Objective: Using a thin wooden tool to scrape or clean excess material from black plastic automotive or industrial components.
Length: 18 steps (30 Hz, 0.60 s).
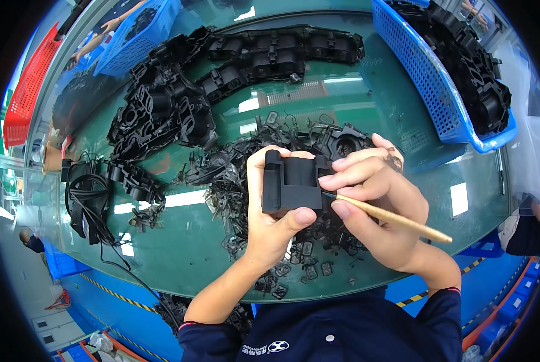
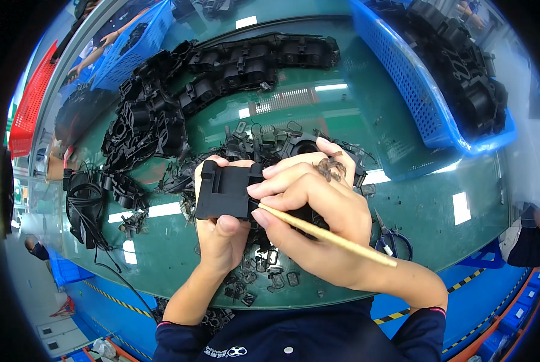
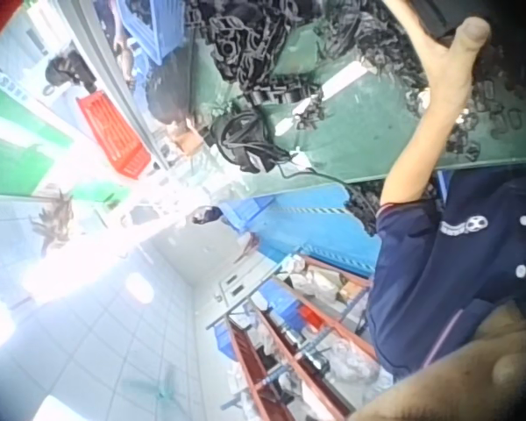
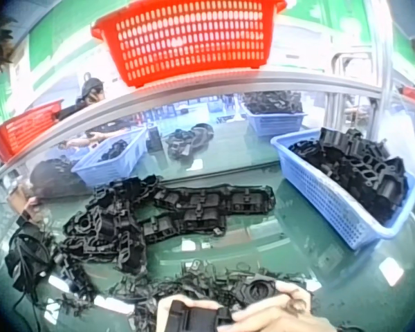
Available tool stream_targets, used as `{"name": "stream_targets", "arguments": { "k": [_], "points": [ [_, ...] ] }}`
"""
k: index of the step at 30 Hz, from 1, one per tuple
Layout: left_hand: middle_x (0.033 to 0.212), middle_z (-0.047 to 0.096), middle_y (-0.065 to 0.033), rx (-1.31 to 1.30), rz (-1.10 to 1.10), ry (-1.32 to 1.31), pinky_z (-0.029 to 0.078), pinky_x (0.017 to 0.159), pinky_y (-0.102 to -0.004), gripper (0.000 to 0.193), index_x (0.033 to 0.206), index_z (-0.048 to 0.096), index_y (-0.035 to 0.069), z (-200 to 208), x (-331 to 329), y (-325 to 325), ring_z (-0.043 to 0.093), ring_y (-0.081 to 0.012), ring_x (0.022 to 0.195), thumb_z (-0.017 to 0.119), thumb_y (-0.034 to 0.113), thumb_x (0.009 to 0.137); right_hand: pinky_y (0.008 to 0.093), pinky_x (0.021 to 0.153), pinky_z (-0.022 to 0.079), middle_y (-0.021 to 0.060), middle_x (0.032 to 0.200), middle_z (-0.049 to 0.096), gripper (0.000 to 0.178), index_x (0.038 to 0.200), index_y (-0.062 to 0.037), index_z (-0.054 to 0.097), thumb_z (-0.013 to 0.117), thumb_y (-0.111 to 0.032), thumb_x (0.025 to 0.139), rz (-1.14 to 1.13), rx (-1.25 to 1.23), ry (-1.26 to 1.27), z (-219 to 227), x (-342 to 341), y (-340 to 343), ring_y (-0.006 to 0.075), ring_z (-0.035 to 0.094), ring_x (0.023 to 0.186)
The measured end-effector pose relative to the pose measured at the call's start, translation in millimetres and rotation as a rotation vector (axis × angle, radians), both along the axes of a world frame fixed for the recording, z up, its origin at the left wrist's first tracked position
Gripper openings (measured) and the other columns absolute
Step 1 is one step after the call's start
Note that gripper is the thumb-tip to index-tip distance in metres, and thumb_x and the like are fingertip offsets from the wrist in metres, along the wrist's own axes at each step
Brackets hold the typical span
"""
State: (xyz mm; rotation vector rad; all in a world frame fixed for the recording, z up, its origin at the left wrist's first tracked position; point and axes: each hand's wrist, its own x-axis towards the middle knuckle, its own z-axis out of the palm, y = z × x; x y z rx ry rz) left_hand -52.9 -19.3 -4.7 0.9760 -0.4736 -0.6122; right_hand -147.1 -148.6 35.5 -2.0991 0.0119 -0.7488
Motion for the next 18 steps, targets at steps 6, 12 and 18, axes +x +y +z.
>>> {"name": "stream_targets", "arguments": {
  "k": [6,12,18],
  "points": [
    [0.115,0.046,-0.0151,0.002,0.044,-0.105,0.042,0.089,-0.0342,0.081,0.122,0.027,0.007,-8,0,0,0.048,-0.0206,0.104,0.081,0.03,0.065,0.0468,0.101,0.022,0.004,0.092,0.067,0.019,0.079,-0.0117,0.054,0.07,-0.006,0.071,-0.079,-0.139,-0.076,-7,-2,6,0.0226,0.059,0.094],
    [0.116,0.042,-0.0181,-0.054,0.124,-0.291,0.039,0.093,-0.0394,0.081,0.12,0.025,0.005,-6,2,0,0.046,-0.0256,0.108,0.081,0.024,0.065,0.0433,0.095,0.027,0.002,0.087,0.067,0.021,0.074,-0.0111,0.056,0.074,-0.005,0.065,-0.074,-0.08,-0.142,-8,5,5,0.0225,0.06,0.09],
    [0.115,0.041,-0.0193,-0.048,0.106,-0.295,0.039,0.094,-0.04,0.081,0.12,0.025,0.004,-8,1,0,0.045,-0.0263,0.109,0.082,0.021,0.065,0.041,0.09,0.029,0.0006,0.086,0.067,0.022,0.076,-0.0111,0.057,0.076,-0.008,0.065,-0.064,-0.114,-0.201,-15,6,4,0.0201,0.059,0.085]
  ]
}}
